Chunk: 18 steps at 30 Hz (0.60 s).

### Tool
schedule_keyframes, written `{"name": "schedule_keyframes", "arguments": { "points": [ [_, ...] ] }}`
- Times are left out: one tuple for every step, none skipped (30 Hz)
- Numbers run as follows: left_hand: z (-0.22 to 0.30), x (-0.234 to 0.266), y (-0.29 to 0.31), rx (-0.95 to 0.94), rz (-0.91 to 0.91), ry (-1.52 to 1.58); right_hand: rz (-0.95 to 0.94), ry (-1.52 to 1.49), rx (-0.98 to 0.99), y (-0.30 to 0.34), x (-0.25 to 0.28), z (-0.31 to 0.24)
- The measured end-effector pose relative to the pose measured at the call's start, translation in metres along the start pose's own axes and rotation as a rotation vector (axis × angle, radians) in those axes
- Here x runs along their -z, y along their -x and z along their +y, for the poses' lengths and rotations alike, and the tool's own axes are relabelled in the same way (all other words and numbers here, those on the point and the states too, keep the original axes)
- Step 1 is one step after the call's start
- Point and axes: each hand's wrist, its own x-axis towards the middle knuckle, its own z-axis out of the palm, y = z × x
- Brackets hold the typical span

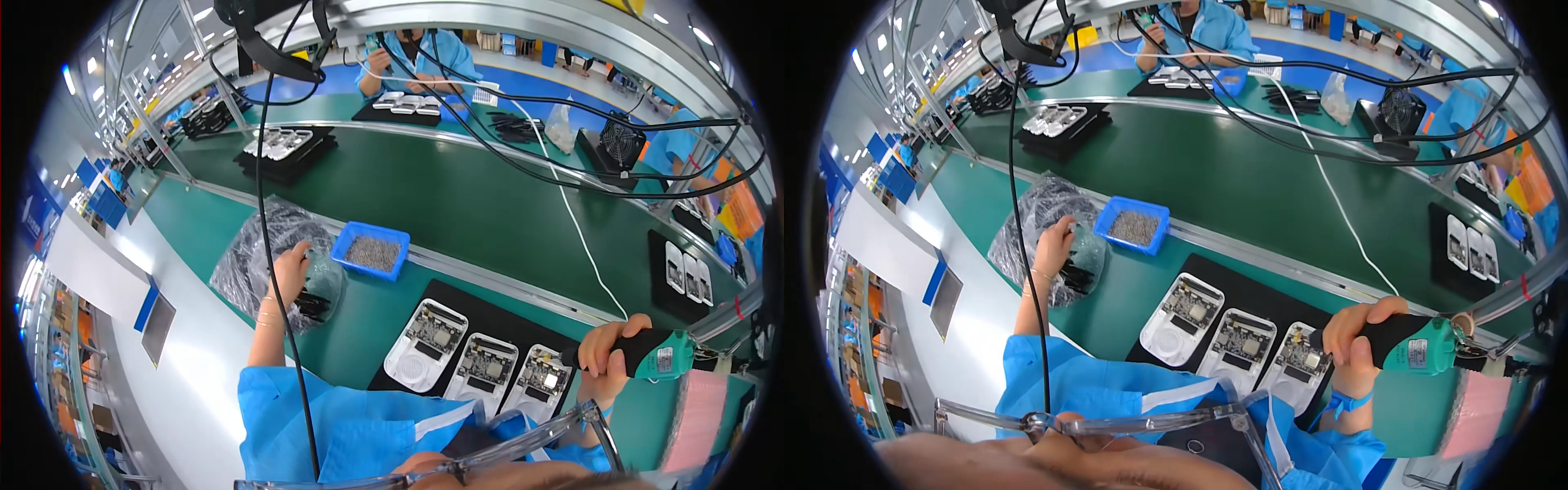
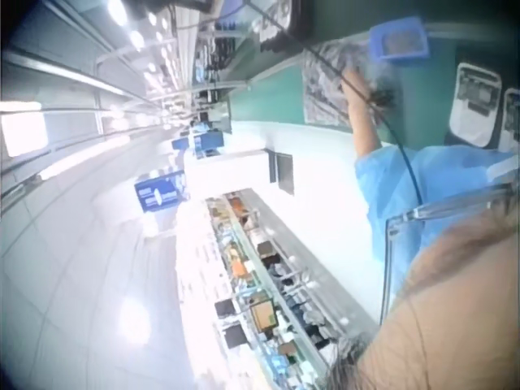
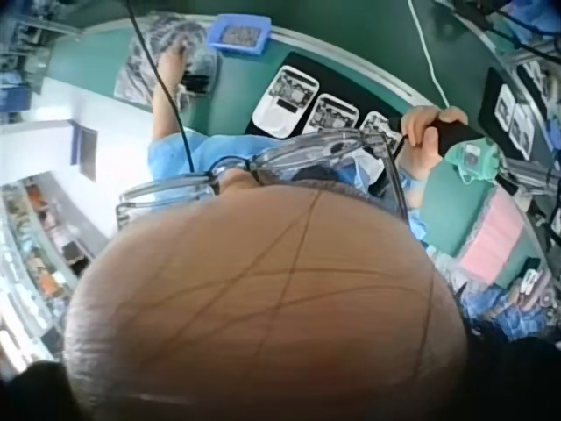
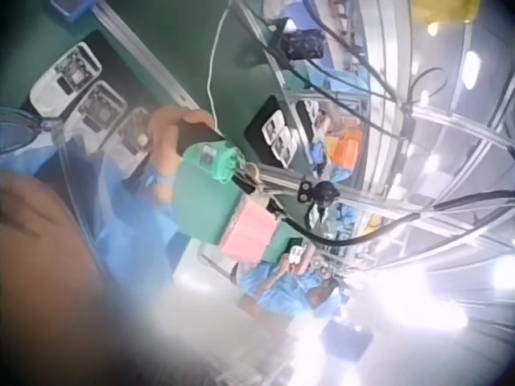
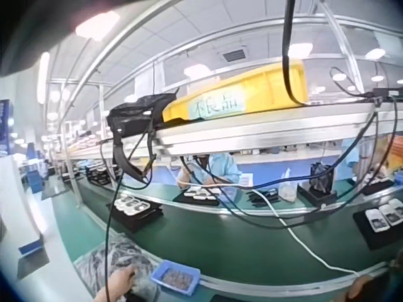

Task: Screwing small components onto circuit boards using an electric screwdriver on an assembly line.

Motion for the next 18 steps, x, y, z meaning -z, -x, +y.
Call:
{"name": "schedule_keyframes", "arguments": {
  "points": [
    [0.034,-0.004,-0.017,0.035,0.014,0.207,0.004,0.043,0.023,-0.002,0.004,-0.015],
    [0.049,0.009,-0.01,0.125,0.029,0.339,0.011,0.014,0.005,0.0,0.004,-0.006],
    [0.067,0.008,-0.013,0.149,0.01,0.463,0.021,0.022,0.025,-0.001,0.003,-0.009],
    [0.081,-0.003,-0.014,0.06,0.061,0.569,0.03,0.023,0.042,-0.002,0.004,-0.01],
    [0.104,-0.01,-0.018,0.054,-0.08,0.597,0.037,0.029,0.053,-0.002,0.006,-0.011],
    [0.125,-0.016,-0.02,-0.004,-0.17,0.752,0.03,0.018,0.065,-0.003,0.008,-0.01],
    [0.145,-0.025,-0.022,-0.066,-0.267,0.913,0.026,0.015,0.071,-0.003,0.01,-0.01],
    [0.16,-0.036,-0.023,-0.198,-0.298,0.924,0.02,0.012,0.078,-0.003,0.012,-0.01],
    [0.173,-0.046,-0.024,-0.333,-0.331,0.935,0.017,0.011,0.089,-0.004,0.013,-0.011],
    [0.204,-0.058,-0.033,-0.459,-0.384,0.901,0.049,0.057,0.1,-0.001,0.019,-0.025],
    [0.212,-0.053,-0.029,-0.5,-0.457,0.765,0.051,0.038,0.083,0.0,0.021,-0.022],
    [0.219,-0.053,-0.022,-0.449,-0.516,0.833,0.046,0.024,0.09,0.001,0.023,-0.019],
    [0.223,-0.058,-0.016,-0.5,-0.453,0.8,0.037,0.032,0.077,0.002,0.023,-0.02],
    [0.228,-0.066,-0.015,-0.559,-0.397,0.773,0.036,0.049,0.069,0.003,0.025,-0.023],
    [0.231,-0.072,-0.017,-0.57,-0.395,0.774,0.04,0.053,0.079,0.005,0.028,-0.025],
    [0.235,-0.078,-0.019,-0.63,-0.386,0.71,0.051,0.072,0.088,0.007,0.03,-0.028],
    [0.238,-0.084,-0.021,-0.686,-0.375,0.645,0.061,0.089,0.094,0.008,0.033,-0.029],
    [0.239,-0.093,-0.024,-0.67,-0.375,0.655,0.065,0.091,0.1,0.009,0.034,-0.031]
  ]
}}
